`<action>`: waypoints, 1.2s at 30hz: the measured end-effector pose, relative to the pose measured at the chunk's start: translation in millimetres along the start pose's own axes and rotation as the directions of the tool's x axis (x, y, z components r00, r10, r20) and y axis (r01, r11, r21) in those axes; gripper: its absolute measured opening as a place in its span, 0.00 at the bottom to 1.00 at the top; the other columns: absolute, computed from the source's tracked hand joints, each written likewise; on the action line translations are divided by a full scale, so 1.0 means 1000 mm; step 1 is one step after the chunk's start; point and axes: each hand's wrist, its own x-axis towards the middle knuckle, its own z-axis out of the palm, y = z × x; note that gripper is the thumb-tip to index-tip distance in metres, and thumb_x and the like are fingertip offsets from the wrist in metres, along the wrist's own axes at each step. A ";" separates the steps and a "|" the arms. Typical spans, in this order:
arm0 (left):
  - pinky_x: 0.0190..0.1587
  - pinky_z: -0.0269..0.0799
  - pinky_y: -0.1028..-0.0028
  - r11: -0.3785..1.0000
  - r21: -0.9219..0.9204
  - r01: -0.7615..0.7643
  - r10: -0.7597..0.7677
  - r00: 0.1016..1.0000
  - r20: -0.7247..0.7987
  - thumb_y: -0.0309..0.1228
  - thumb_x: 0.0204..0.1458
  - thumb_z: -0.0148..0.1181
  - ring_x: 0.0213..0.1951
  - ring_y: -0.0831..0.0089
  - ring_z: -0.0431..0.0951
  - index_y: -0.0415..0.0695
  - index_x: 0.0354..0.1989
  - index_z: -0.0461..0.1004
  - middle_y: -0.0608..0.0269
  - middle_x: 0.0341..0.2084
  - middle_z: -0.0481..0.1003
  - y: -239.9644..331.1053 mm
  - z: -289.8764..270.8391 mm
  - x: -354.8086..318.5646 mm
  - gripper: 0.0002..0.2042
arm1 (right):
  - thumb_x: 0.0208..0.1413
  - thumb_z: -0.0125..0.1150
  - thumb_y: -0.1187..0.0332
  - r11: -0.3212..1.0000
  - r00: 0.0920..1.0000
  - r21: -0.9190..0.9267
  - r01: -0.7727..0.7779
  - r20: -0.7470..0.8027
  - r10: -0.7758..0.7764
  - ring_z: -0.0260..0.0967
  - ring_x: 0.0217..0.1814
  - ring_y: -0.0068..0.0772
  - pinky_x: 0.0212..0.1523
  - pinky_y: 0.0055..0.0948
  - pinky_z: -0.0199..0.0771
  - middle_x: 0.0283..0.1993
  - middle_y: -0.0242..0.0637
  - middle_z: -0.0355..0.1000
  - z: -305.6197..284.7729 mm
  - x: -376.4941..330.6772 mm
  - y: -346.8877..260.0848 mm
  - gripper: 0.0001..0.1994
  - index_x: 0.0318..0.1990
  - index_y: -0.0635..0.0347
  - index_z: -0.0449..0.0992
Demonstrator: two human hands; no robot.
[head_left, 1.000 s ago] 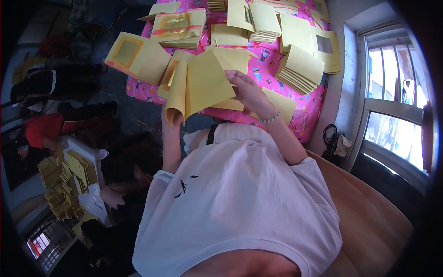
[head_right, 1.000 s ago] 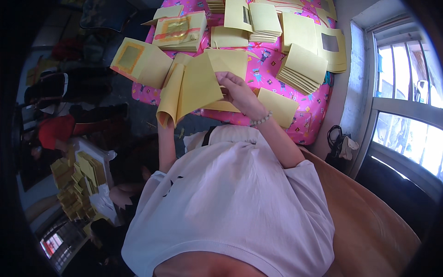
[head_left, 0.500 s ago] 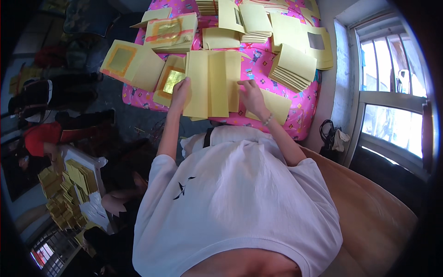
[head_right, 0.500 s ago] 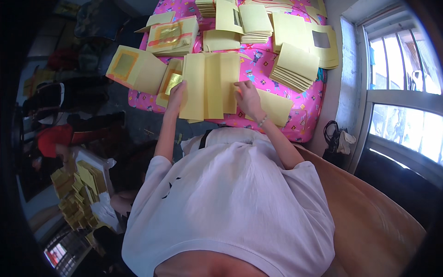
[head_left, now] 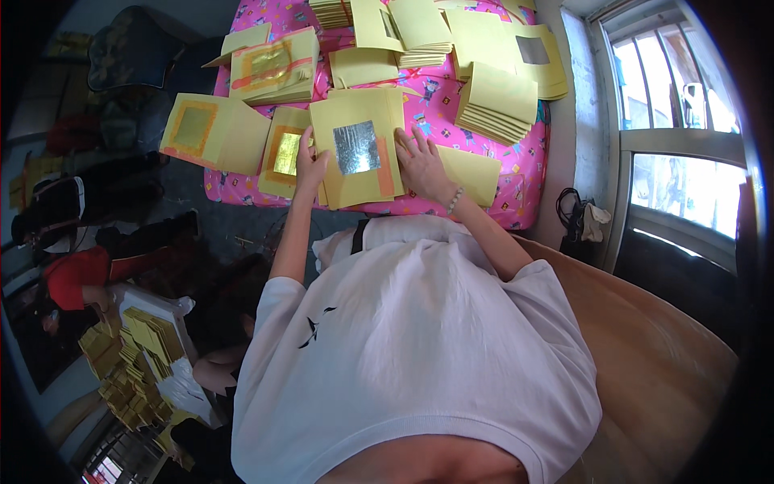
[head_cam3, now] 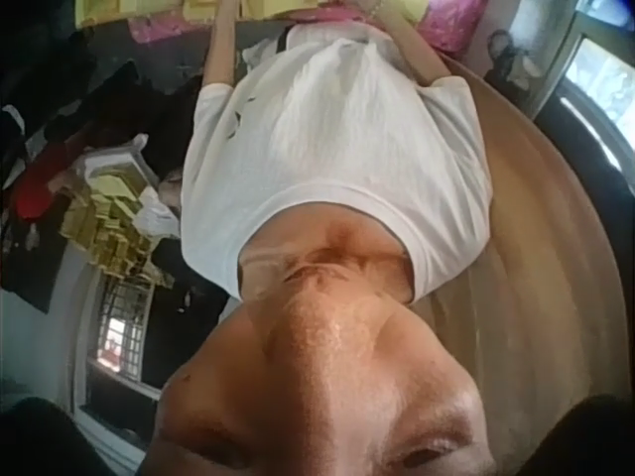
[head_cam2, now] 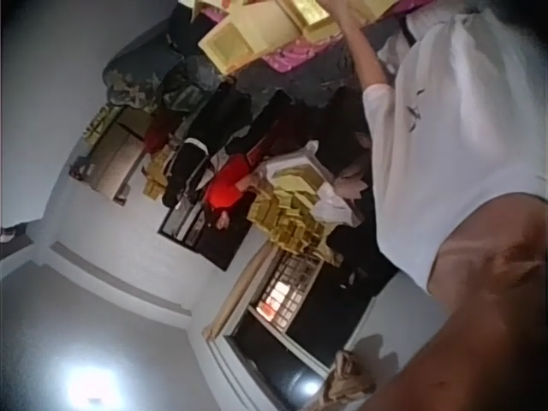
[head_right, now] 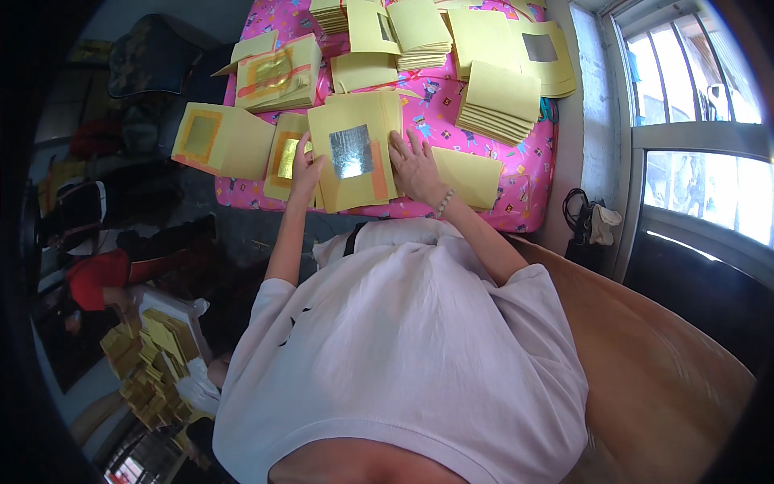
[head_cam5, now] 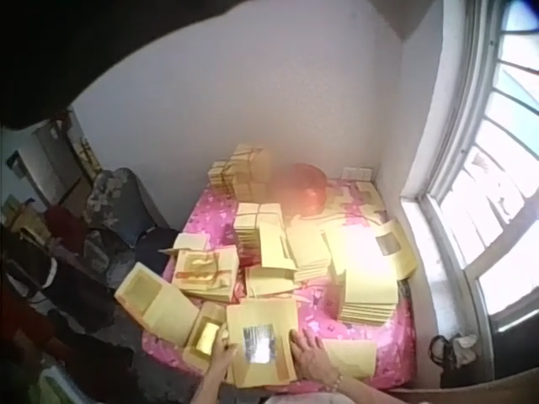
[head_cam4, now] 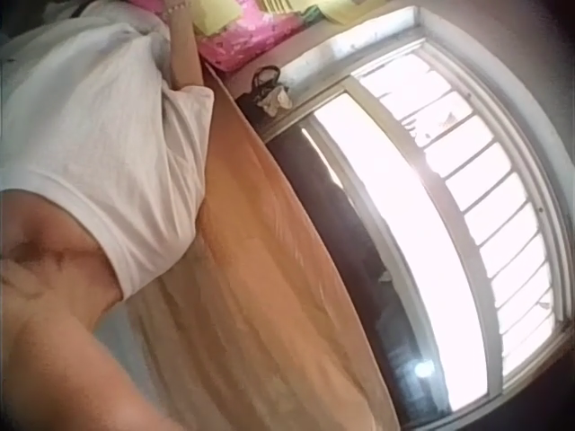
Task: Folding and stacking joss papers.
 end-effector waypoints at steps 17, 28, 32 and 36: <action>0.42 0.75 0.70 0.862 -0.335 0.380 -0.370 0.924 0.095 0.17 0.51 0.56 0.42 0.68 0.77 0.43 0.63 0.59 0.56 0.42 0.76 -0.019 -0.056 0.021 0.29 | 0.35 0.73 0.52 0.973 0.984 0.164 0.162 0.042 -0.171 0.49 0.69 0.45 0.64 0.50 0.51 0.63 0.43 0.57 -0.030 -0.018 0.001 0.41 0.59 0.54 0.62; 0.52 0.71 0.65 0.694 -0.528 0.489 -0.388 0.872 0.297 0.22 0.54 0.53 0.51 0.65 0.74 0.44 0.64 0.58 0.60 0.52 0.71 -0.026 -0.068 0.016 0.26 | 0.40 0.69 0.54 0.948 0.971 0.219 0.231 0.015 -0.240 0.55 0.66 0.46 0.64 0.47 0.52 0.60 0.49 0.61 -0.034 -0.017 0.009 0.31 0.54 0.54 0.69; 0.52 0.71 0.65 0.686 -0.539 0.488 -0.381 0.873 0.305 0.22 0.54 0.54 0.51 0.64 0.74 0.44 0.63 0.59 0.60 0.52 0.71 -0.025 -0.066 0.017 0.26 | 0.45 0.65 0.58 0.932 0.964 0.247 0.266 -0.058 -0.260 0.63 0.58 0.42 0.58 0.44 0.61 0.52 0.41 0.68 -0.033 -0.014 0.011 0.19 0.45 0.54 0.74; 0.50 0.72 0.67 0.720 -0.506 0.475 -0.351 0.878 0.325 0.22 0.54 0.54 0.49 0.65 0.75 0.43 0.61 0.62 0.58 0.49 0.72 -0.013 -0.050 0.012 0.24 | 0.47 0.62 0.65 0.913 0.997 0.402 0.072 0.009 -0.082 0.70 0.48 0.37 0.44 0.35 0.73 0.39 0.34 0.71 -0.037 -0.016 0.004 0.10 0.36 0.57 0.76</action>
